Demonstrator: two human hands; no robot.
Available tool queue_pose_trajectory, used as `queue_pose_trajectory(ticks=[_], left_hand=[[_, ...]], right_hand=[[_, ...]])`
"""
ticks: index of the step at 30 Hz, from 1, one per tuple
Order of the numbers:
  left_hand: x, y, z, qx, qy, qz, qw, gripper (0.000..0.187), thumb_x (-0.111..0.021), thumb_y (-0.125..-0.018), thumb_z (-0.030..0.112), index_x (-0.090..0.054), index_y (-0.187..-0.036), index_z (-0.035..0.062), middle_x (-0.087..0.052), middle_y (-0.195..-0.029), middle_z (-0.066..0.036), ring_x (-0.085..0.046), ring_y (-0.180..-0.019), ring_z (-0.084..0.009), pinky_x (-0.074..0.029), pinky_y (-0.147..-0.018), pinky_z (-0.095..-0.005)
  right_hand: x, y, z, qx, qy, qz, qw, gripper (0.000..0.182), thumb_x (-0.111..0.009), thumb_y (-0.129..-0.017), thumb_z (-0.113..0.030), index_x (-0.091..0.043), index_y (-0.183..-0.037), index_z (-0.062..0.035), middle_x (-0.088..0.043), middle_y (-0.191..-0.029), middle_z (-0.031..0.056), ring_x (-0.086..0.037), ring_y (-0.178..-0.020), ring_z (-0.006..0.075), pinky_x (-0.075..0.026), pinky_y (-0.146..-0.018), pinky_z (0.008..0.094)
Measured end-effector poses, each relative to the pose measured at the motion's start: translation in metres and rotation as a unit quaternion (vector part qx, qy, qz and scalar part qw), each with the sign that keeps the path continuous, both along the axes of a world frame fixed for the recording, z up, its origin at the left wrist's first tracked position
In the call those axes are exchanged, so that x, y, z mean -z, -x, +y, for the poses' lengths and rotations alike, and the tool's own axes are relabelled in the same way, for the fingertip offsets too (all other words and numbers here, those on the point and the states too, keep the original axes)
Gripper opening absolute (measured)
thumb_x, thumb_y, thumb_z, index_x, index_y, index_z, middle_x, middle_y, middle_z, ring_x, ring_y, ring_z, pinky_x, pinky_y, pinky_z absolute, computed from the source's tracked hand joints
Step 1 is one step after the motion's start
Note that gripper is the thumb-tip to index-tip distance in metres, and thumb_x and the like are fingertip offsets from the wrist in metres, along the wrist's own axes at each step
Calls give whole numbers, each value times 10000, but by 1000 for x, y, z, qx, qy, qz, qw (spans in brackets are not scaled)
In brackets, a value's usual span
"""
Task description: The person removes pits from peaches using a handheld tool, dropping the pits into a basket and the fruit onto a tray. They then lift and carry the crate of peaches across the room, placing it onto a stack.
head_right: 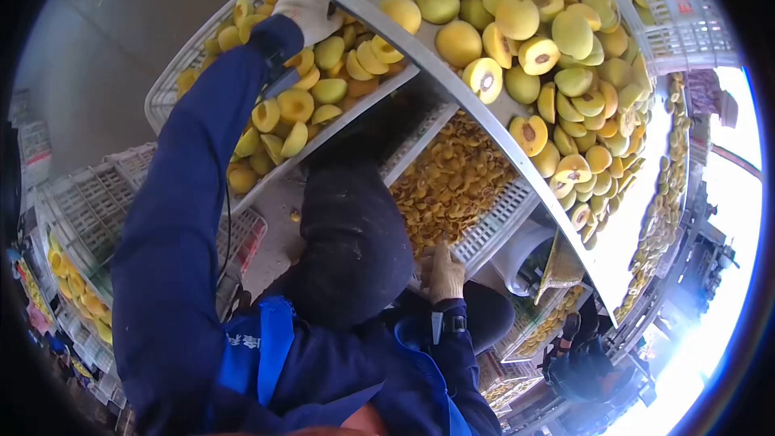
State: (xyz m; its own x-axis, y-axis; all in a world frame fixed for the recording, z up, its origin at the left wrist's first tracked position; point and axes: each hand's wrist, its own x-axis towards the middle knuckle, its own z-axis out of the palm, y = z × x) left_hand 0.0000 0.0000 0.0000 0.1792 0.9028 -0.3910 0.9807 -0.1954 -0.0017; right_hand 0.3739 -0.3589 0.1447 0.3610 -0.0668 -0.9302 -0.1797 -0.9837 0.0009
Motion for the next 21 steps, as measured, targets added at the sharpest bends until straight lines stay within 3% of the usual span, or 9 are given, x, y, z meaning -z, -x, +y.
queue_pose_trajectory(ticks=[3, 4, 6, 7, 9, 12, 16, 17, 21], left_hand=[[-2, -49, 49, -7, 82, 12, 997, 859, -683, -919, 538, -437, -1616, 102, -474, -1647, -133, -420, -1521, -348, -391, -1186, -526], [-43, -94, 136, -6, -15, -105, 994, 840, -682, -922, 540, -466, -1592, 83, -488, -1633, -142, -432, -1506, -352, -390, -1186, -519], [-22, -140, 82, -21, -75, -198, 977, 799, -661, -941, 554, -520, -1540, 44, -524, -1594, -165, -467, -1462, -354, -387, -1179, -504], [18, -161, 46, -27, -240, -236, 941, 781, -641, -957, 566, -545, -1512, 25, -546, -1570, -177, -491, -1432, -353, -385, -1172, -495], [27, -166, 19, -16, -275, -190, 942, 823, -590, -975, 634, -544, -1498, 0, -577, -1532, -192, -511, -1413, -348, -371, -1179, -483], [8, -132, 34, 35, -133, -201, 970, 797, -539, -1041, 611, -499, -1559, 7, -512, -1628, -186, -437, -1523, -365, -339, -1245, -472], [-27, -109, 25, 69, -155, -167, 971, 729, -567, -1032, 567, -517, -1550, 57, -518, -1626, -177, -499, -1472, -347, -353, -1223, -500], [-86, -84, 22, 6, -1, -201, 980, 751, -545, -1040, 581, -491, -1576, 58, -506, -1642, -172, -455, -1523, -346, -333, -1239, -512], [-19, -24, -19, -72, -142, -90, 983, 774, -551, -1046, 571, -446, -1606, 49, -464, -1675, -182, -379, -1578, -354, -315, -1253, -540]], right_hand=[[11, -21, 45, -84, -63, -12, 994, 474, -580, -1095, -447, -726, -937, -25, -585, -630, 25, -516, -451, 152, -402, -410, 303], [86, -37, 97, -118, -287, -104, 945, 478, -577, -1096, -450, -725, -936, -25, -587, -631, 26, -522, -456, 152, -405, -412, 303], [101, -49, 71, -180, -292, -82, 936, 497, -567, -1099, -465, -722, -943, -18, -603, -642, 37, -542, -470, 159, -414, -417, 314], [107, -55, 58, -211, -295, -72, 929, 507, -562, -1100, -472, -721, -947, -15, -611, -647, 43, -553, -477, 163, -419, -420, 319], [107, -51, 56, -202, -279, -60, 937, 517, -562, -1098, -483, -714, -940, -14, -599, -631, 42, -548, -470, 164, -422, -418, 324], [84, -34, 66, -143, -253, -73, 954, 532, -569, -1095, -502, -708, -927, -16, -572, -604, 35, -529, -452, 161, -423, -412, 323], [57, -24, 85, -80, -172, -102, 977, 532, -581, -1094, -508, -713, -931, -19, -576, -615, 34, -514, -442, 149, -410, -403, 309], [65, -28, 75, -82, -208, -84, 971, 530, -579, -1096, -505, -713, -934, -18, -575, -617, 31, -513, -443, 146, -407, -401, 305], [78, -37, 66, -75, -242, -51, 966, 531, -561, -1110, -501, -711, -977, -8, -560, -621, 12, -502, -441, 139, -397, -394, 296]])
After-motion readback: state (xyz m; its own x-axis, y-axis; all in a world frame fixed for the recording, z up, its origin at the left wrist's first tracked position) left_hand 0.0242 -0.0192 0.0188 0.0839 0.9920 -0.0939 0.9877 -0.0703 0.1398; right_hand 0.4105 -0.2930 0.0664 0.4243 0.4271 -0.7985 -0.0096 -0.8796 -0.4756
